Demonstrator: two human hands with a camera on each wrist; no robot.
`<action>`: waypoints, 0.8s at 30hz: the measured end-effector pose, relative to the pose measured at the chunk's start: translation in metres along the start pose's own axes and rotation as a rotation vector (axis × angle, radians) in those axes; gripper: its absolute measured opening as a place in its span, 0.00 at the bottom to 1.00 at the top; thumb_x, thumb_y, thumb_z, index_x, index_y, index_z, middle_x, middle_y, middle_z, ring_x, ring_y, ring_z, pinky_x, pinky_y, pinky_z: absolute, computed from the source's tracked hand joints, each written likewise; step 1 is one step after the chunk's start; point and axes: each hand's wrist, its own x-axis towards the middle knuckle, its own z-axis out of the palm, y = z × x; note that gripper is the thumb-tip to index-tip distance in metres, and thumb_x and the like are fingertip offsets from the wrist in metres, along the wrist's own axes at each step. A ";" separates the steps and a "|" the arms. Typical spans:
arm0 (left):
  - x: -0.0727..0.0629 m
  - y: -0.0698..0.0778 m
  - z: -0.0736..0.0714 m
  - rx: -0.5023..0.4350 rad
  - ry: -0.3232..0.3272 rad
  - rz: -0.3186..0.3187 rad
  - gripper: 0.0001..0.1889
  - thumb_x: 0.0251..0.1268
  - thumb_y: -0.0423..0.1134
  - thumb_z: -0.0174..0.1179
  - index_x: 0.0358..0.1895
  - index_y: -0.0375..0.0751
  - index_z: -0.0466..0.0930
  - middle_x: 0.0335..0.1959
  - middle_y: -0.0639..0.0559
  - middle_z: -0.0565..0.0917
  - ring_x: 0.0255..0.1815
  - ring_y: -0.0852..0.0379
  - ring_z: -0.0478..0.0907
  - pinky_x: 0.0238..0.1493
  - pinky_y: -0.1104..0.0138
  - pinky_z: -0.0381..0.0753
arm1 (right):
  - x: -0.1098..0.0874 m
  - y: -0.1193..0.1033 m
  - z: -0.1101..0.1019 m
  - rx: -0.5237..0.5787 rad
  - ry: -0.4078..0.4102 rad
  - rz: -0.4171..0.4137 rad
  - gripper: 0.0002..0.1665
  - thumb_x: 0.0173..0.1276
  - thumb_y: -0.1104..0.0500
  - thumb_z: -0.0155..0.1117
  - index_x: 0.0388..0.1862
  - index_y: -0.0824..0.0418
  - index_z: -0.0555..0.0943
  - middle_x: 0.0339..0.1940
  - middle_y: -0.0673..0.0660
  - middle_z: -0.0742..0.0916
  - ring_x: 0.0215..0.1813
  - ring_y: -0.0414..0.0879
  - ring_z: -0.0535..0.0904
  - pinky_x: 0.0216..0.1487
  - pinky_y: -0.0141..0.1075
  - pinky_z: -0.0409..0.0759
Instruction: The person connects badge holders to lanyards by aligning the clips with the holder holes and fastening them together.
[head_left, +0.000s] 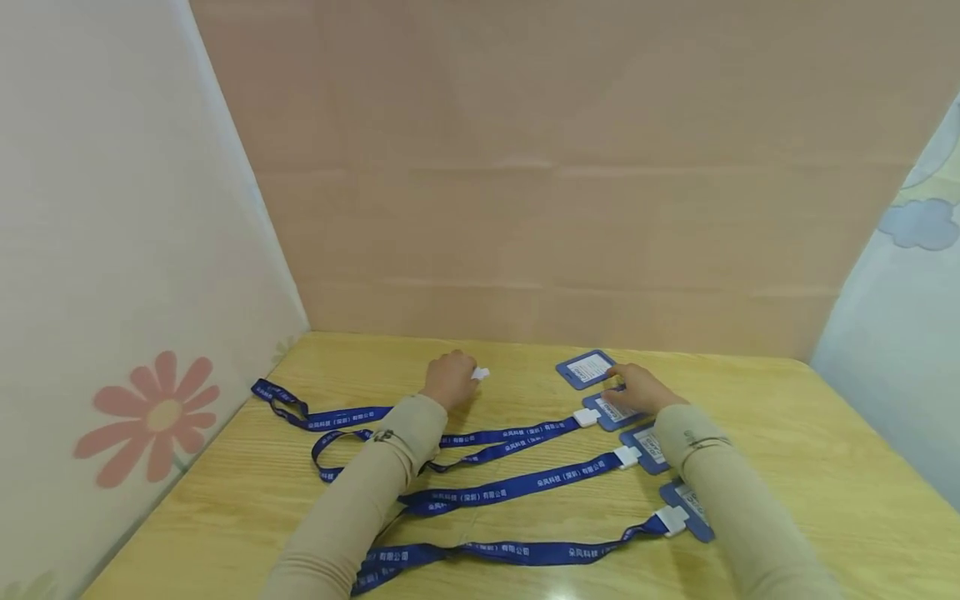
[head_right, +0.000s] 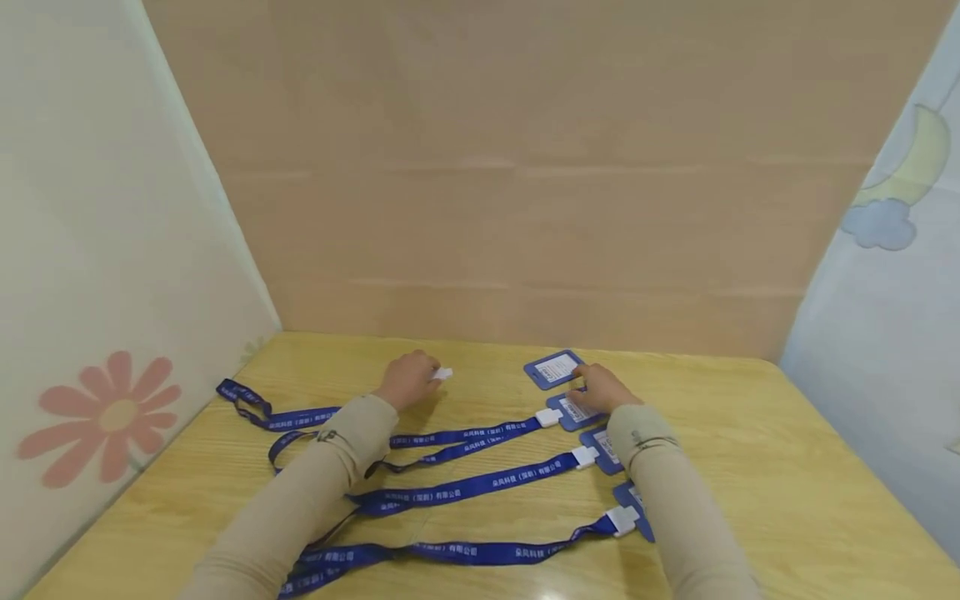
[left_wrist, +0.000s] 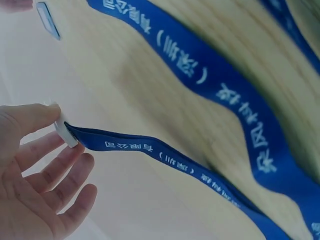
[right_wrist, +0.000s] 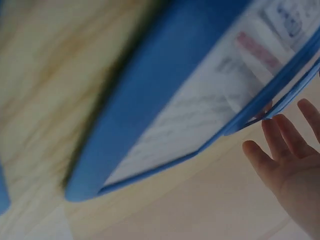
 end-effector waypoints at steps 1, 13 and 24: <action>0.000 0.002 -0.001 0.005 0.009 0.008 0.09 0.61 0.41 0.61 0.37 0.39 0.84 0.32 0.46 0.83 0.31 0.51 0.80 0.32 0.60 0.80 | 0.001 0.001 0.001 -0.009 0.016 -0.001 0.28 0.65 0.57 0.59 0.57 0.77 0.70 0.50 0.75 0.80 0.53 0.69 0.75 0.55 0.56 0.72; 0.009 0.013 0.000 0.037 -0.012 -0.006 0.10 0.64 0.42 0.57 0.41 0.41 0.82 0.37 0.46 0.82 0.37 0.50 0.80 0.40 0.57 0.80 | 0.014 0.003 0.011 -0.058 0.047 0.061 0.31 0.66 0.55 0.58 0.60 0.76 0.68 0.54 0.77 0.76 0.57 0.70 0.71 0.58 0.58 0.69; 0.009 0.017 0.005 0.022 -0.052 -0.020 0.11 0.65 0.43 0.57 0.44 0.41 0.82 0.40 0.46 0.82 0.38 0.49 0.79 0.43 0.55 0.79 | 0.020 0.000 0.013 -0.084 -0.095 0.100 0.35 0.69 0.50 0.55 0.66 0.72 0.63 0.64 0.73 0.71 0.65 0.69 0.65 0.64 0.57 0.64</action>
